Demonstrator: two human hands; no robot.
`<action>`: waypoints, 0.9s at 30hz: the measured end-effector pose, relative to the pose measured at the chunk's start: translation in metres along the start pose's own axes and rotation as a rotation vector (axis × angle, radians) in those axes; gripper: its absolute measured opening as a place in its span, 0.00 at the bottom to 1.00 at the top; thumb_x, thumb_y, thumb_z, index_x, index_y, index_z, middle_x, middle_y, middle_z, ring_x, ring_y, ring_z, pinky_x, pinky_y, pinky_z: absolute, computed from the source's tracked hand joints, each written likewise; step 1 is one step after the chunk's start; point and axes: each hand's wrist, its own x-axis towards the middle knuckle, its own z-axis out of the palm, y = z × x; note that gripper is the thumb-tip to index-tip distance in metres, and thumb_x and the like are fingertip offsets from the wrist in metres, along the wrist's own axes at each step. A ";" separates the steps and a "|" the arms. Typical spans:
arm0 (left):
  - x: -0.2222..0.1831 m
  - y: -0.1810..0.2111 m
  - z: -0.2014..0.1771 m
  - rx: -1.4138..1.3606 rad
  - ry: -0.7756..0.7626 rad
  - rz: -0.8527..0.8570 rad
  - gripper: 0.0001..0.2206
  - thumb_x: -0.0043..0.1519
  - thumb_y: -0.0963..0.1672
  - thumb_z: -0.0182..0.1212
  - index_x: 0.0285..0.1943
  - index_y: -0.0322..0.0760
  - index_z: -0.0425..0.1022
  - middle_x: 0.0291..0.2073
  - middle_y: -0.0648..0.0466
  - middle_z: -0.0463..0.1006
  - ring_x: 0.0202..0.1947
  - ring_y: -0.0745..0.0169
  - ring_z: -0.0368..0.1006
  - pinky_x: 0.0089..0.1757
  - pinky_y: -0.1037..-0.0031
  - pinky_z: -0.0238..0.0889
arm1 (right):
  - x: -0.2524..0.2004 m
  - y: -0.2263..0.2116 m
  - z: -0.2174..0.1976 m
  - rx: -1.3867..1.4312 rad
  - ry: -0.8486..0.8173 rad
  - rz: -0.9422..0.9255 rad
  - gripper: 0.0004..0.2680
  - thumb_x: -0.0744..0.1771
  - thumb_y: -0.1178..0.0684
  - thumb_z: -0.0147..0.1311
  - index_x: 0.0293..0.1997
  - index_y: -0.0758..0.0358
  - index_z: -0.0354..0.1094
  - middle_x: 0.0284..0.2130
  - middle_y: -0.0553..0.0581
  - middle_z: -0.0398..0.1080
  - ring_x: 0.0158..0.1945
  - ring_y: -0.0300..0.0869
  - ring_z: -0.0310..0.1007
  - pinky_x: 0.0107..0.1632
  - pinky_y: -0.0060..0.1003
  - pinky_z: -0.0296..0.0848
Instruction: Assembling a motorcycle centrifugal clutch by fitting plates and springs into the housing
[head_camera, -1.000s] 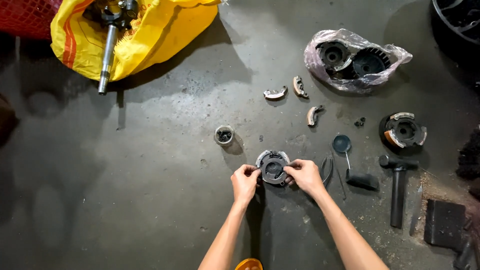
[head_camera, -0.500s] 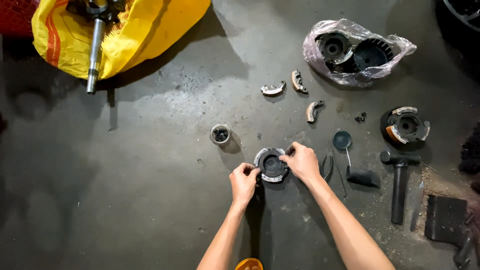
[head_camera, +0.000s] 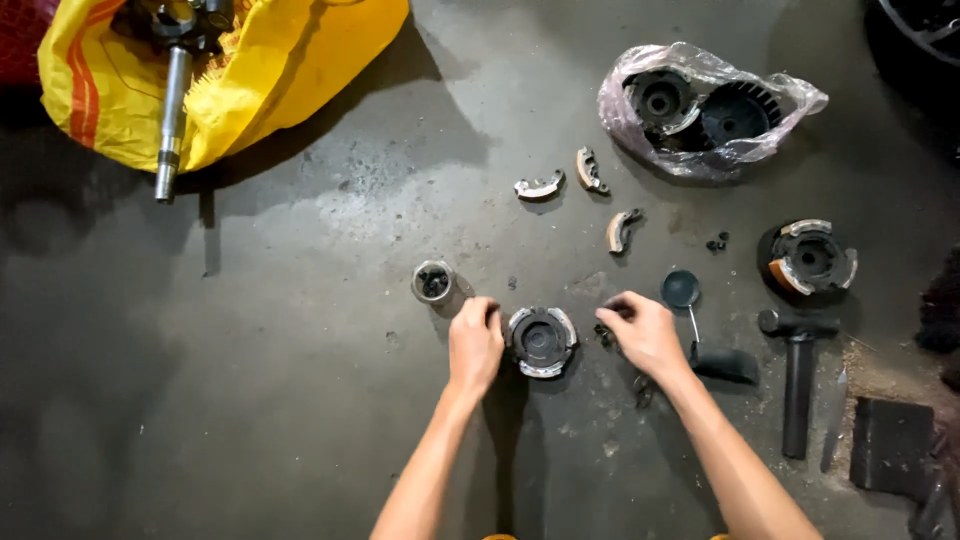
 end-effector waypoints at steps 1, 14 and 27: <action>0.011 -0.009 0.007 -0.003 0.001 0.005 0.05 0.59 0.37 0.60 0.42 0.34 0.76 0.34 0.42 0.77 0.40 0.38 0.77 0.42 0.56 0.72 | -0.007 0.004 -0.010 -0.001 0.005 -0.002 0.09 0.64 0.49 0.63 0.46 0.58 0.79 0.37 0.62 0.81 0.45 0.51 0.81 0.49 0.47 0.77; 0.063 -0.047 0.063 0.504 -0.279 0.212 0.06 0.57 0.42 0.65 0.39 0.39 0.74 0.36 0.51 0.71 0.41 0.48 0.74 0.42 0.63 0.73 | -0.070 0.095 -0.036 -0.311 0.210 0.148 0.10 0.66 0.42 0.59 0.42 0.55 0.78 0.32 0.59 0.81 0.41 0.52 0.82 0.44 0.48 0.79; 0.034 0.027 0.007 -0.314 -0.033 -0.106 0.04 0.58 0.42 0.69 0.40 0.43 0.83 0.32 0.49 0.80 0.36 0.55 0.79 0.39 0.69 0.72 | -0.081 0.032 -0.056 -0.029 0.489 0.103 0.07 0.62 0.56 0.66 0.37 0.67 0.77 0.24 0.68 0.75 0.31 0.59 0.79 0.35 0.49 0.75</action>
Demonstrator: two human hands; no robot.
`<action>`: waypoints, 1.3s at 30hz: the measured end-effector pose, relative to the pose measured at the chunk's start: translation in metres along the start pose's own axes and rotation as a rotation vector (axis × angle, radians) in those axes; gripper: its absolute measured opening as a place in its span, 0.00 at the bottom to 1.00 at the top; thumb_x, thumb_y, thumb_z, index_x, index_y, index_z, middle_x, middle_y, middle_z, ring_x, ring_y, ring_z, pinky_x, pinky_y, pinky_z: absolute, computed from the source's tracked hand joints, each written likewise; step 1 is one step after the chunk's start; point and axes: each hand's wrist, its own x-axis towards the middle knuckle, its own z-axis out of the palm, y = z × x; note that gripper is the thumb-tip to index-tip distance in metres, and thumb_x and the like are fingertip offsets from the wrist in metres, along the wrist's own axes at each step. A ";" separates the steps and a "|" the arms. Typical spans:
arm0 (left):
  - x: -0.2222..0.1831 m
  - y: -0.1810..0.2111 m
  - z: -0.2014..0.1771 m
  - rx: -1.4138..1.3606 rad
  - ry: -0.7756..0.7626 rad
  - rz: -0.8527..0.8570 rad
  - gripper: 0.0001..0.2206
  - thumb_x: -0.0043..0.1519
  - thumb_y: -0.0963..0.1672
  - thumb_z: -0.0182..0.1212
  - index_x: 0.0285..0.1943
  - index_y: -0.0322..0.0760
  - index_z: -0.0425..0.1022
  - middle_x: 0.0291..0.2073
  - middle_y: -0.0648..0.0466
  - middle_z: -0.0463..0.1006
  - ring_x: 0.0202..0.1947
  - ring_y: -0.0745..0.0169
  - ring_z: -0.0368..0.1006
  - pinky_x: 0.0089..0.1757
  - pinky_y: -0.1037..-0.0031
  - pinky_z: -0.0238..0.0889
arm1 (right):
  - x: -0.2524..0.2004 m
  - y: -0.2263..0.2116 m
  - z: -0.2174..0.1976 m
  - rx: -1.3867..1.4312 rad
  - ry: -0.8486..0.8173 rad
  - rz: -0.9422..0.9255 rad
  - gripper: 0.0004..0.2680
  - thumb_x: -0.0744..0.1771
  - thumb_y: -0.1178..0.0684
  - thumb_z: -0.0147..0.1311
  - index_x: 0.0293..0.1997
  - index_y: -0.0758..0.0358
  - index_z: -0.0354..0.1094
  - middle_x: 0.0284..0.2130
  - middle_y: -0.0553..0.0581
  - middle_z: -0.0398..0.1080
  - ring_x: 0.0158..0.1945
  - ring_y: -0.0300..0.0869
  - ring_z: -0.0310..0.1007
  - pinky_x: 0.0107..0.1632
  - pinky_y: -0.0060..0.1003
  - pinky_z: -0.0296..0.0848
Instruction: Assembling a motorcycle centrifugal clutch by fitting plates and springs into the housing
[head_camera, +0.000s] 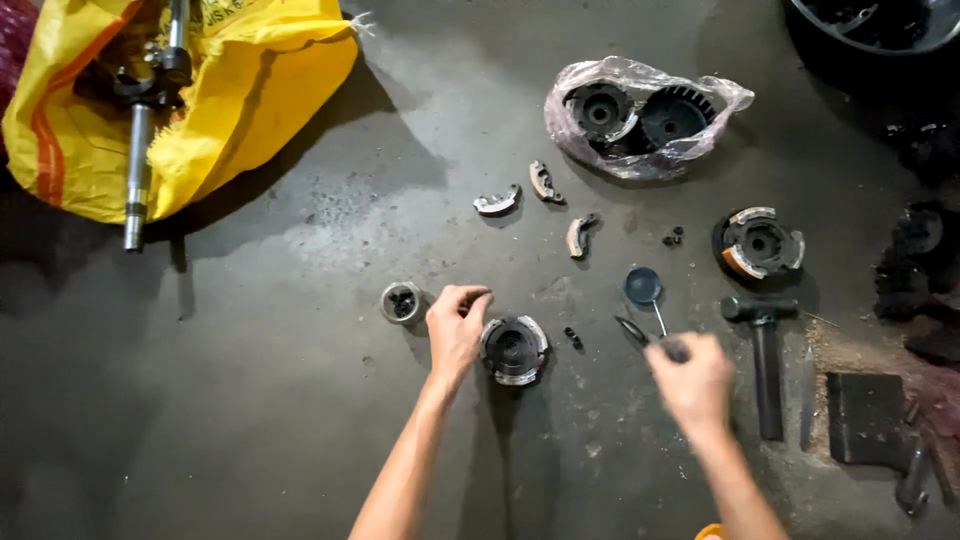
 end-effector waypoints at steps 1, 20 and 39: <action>-0.008 0.000 -0.002 0.003 0.004 0.000 0.04 0.58 0.42 0.69 0.40 0.43 0.83 0.32 0.49 0.80 0.36 0.55 0.79 0.39 0.69 0.72 | 0.012 0.001 -0.003 0.002 -0.003 -0.003 0.07 0.62 0.56 0.66 0.37 0.67 0.77 0.24 0.68 0.75 0.31 0.59 0.79 0.35 0.49 0.75; -0.060 -0.024 -0.003 -0.651 0.198 -0.319 0.07 0.56 0.38 0.74 0.41 0.29 0.85 0.27 0.46 0.84 0.26 0.63 0.78 0.31 0.72 0.75 | -0.035 -0.059 0.106 0.256 -0.573 -0.219 0.15 0.70 0.44 0.47 0.29 0.59 0.75 0.24 0.62 0.78 0.33 0.52 0.77 0.38 0.49 0.75; -0.072 0.012 -0.001 -0.211 0.286 0.125 0.04 0.55 0.37 0.70 0.35 0.37 0.84 0.29 0.54 0.80 0.28 0.66 0.77 0.33 0.77 0.74 | -0.064 -0.078 0.091 -0.044 -0.590 -0.361 0.24 0.71 0.33 0.36 0.24 0.61 0.68 0.24 0.70 0.74 0.38 0.65 0.76 0.39 0.59 0.72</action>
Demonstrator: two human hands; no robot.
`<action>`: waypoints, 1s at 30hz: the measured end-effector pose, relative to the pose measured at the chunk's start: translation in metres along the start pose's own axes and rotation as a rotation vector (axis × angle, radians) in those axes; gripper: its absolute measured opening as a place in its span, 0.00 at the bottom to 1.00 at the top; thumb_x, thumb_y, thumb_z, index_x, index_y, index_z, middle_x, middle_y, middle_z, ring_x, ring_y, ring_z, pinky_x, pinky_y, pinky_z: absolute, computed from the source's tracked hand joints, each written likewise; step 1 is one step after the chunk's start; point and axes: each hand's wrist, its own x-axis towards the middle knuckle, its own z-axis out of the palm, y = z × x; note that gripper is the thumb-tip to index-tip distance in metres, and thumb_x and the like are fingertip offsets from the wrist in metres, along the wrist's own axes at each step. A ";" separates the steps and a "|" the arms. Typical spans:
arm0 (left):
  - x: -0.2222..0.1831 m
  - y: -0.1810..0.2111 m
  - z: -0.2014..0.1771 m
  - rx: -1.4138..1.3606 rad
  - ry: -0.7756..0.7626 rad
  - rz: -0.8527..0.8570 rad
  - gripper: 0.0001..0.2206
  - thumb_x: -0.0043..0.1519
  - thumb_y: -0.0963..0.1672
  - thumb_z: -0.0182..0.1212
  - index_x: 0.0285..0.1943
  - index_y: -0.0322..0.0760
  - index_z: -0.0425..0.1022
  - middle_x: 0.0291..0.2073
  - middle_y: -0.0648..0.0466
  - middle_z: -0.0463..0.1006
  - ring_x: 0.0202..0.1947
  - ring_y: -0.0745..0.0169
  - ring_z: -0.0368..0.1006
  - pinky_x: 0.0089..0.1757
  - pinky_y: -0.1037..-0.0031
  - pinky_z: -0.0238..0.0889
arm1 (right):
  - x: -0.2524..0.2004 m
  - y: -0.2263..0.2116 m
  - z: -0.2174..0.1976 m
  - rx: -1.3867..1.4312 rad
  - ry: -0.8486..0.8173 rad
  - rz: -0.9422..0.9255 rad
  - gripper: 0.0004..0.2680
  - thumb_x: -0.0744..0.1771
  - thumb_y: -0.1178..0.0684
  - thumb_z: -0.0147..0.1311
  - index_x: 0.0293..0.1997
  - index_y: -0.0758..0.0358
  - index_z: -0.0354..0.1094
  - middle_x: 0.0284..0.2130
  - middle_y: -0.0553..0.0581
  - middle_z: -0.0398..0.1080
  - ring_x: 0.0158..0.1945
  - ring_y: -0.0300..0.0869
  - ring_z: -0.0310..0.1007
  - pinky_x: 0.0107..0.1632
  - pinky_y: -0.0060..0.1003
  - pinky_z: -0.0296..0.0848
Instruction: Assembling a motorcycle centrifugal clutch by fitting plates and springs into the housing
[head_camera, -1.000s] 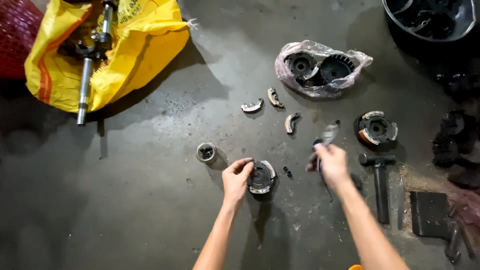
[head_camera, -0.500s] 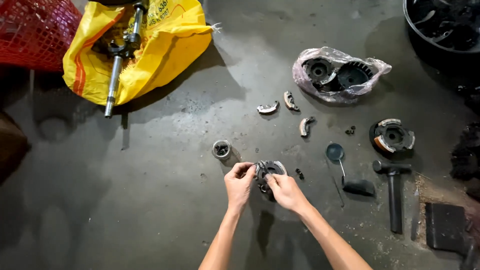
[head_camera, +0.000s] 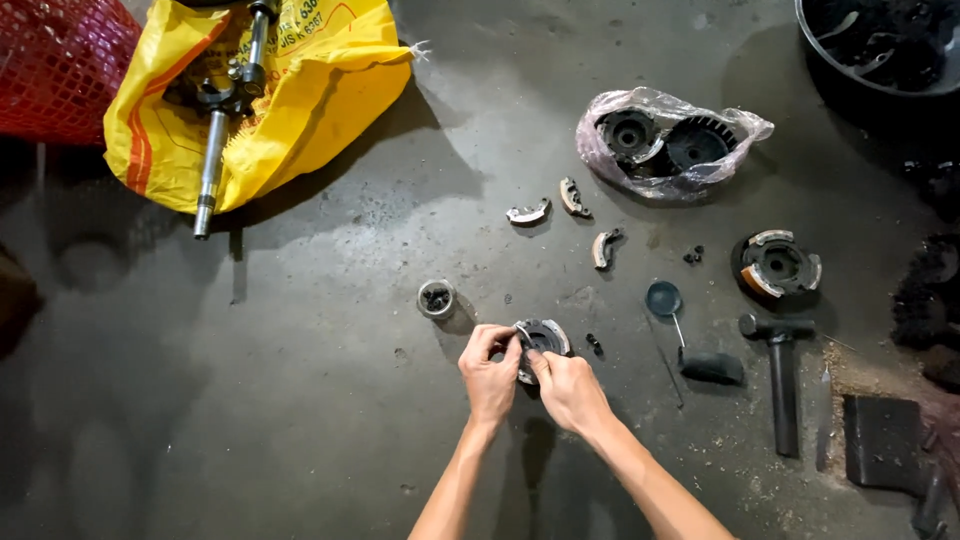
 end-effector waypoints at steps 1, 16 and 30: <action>0.001 0.000 0.000 0.000 0.000 -0.002 0.04 0.55 0.37 0.70 0.35 0.37 0.84 0.29 0.54 0.80 0.28 0.66 0.77 0.33 0.77 0.74 | 0.000 0.000 -0.001 -0.001 -0.001 0.002 0.24 0.71 0.33 0.36 0.24 0.61 0.68 0.24 0.70 0.74 0.38 0.65 0.76 0.39 0.59 0.72; -0.005 -0.013 0.008 -0.004 -0.051 0.067 0.04 0.55 0.37 0.69 0.35 0.37 0.82 0.29 0.53 0.80 0.27 0.62 0.77 0.31 0.74 0.73 | -0.001 0.018 0.012 0.083 0.103 -0.006 0.23 0.71 0.39 0.41 0.20 0.64 0.66 0.19 0.69 0.72 0.33 0.66 0.75 0.33 0.58 0.65; 0.010 -0.067 -0.033 1.139 -0.437 0.408 0.09 0.56 0.38 0.60 0.45 0.38 0.77 0.44 0.49 0.74 0.46 0.51 0.70 0.42 0.64 0.66 | -0.018 0.099 -0.030 0.056 0.028 0.247 0.13 0.70 0.47 0.49 0.34 0.68 0.75 0.28 0.72 0.78 0.40 0.62 0.80 0.41 0.56 0.71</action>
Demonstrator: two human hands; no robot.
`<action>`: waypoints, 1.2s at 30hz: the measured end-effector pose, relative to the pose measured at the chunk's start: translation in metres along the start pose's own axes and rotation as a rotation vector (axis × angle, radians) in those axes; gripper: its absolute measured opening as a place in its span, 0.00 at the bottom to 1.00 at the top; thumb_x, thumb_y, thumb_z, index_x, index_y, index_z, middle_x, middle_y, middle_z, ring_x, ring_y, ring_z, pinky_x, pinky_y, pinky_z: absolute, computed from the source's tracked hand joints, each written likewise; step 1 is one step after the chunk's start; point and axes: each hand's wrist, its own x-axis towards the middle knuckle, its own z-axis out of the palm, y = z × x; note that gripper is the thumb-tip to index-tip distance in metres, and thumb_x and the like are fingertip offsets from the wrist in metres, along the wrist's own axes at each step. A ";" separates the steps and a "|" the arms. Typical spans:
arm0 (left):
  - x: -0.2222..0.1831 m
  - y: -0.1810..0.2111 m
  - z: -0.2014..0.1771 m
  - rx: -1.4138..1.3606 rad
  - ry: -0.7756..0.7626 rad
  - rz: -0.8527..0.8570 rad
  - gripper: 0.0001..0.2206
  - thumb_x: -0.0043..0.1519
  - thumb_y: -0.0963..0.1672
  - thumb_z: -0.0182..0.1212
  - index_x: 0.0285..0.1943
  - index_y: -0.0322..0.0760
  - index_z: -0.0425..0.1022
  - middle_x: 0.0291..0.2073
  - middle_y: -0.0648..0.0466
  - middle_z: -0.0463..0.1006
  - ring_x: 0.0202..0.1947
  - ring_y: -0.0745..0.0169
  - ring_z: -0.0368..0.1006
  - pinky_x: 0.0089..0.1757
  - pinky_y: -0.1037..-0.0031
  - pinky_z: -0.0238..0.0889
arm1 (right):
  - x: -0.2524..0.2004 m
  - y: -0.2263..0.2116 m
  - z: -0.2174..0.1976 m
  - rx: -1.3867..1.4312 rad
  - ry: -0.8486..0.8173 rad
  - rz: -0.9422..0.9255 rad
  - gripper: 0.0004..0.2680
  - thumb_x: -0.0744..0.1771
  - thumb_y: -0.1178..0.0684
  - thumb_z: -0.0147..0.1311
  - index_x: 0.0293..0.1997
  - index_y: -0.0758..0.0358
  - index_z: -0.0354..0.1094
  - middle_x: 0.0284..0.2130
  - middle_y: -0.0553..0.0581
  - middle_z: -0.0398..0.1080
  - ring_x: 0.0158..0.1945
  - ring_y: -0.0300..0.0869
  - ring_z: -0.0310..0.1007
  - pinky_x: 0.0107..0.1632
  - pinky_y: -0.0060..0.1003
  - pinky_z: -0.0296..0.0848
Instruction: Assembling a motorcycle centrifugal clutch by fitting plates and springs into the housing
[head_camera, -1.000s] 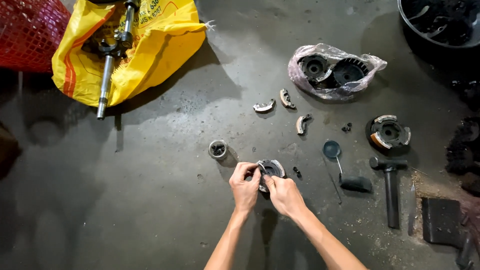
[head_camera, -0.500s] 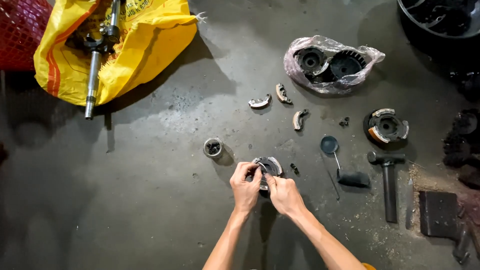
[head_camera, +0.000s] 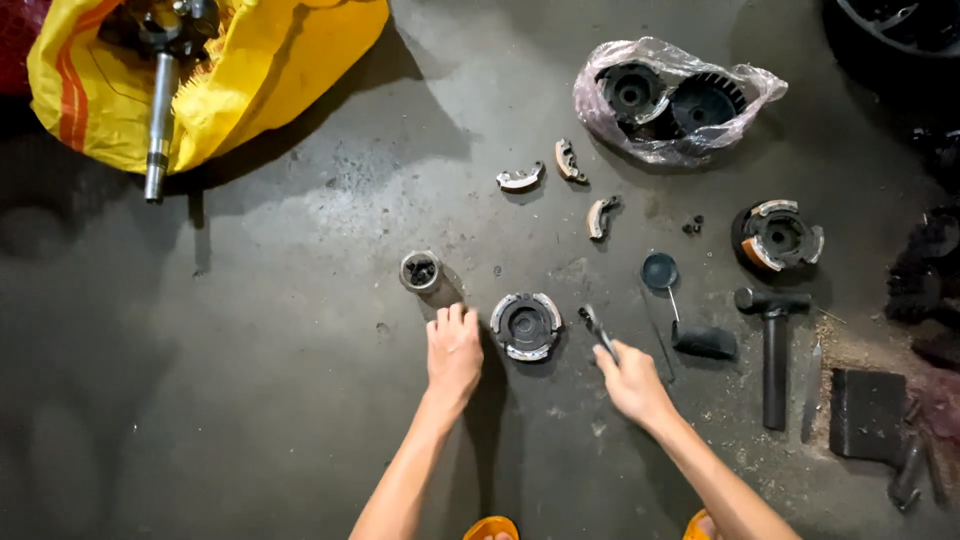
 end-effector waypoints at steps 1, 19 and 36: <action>0.003 0.015 -0.006 -0.001 0.001 -0.004 0.09 0.56 0.38 0.60 0.45 0.38 0.77 0.44 0.49 0.74 0.46 0.51 0.70 0.42 0.64 0.66 | -0.003 0.001 0.002 -0.003 -0.002 -0.002 0.13 0.70 0.47 0.49 0.34 0.68 0.75 0.28 0.72 0.78 0.40 0.62 0.80 0.41 0.56 0.71; 0.043 0.035 -0.009 -0.511 -0.330 0.184 0.56 0.32 0.50 0.69 0.76 0.28 0.50 0.59 0.35 0.62 0.64 0.32 0.58 0.64 0.53 0.54 | -0.015 -0.038 -0.012 -0.073 -0.493 0.004 0.17 0.71 0.49 0.43 0.60 0.71 0.69 0.53 0.76 0.73 0.63 0.65 0.68 0.62 0.60 0.67; -0.011 -0.020 -0.015 -0.688 0.127 -0.285 0.08 0.64 0.39 0.60 0.51 0.38 0.77 0.40 0.50 0.76 0.47 0.50 0.76 0.51 0.64 0.71 | -0.010 -0.011 0.062 0.067 -0.116 0.133 0.15 0.67 0.42 0.56 0.24 0.62 0.71 0.18 0.65 0.71 0.26 0.50 0.71 0.34 0.43 0.70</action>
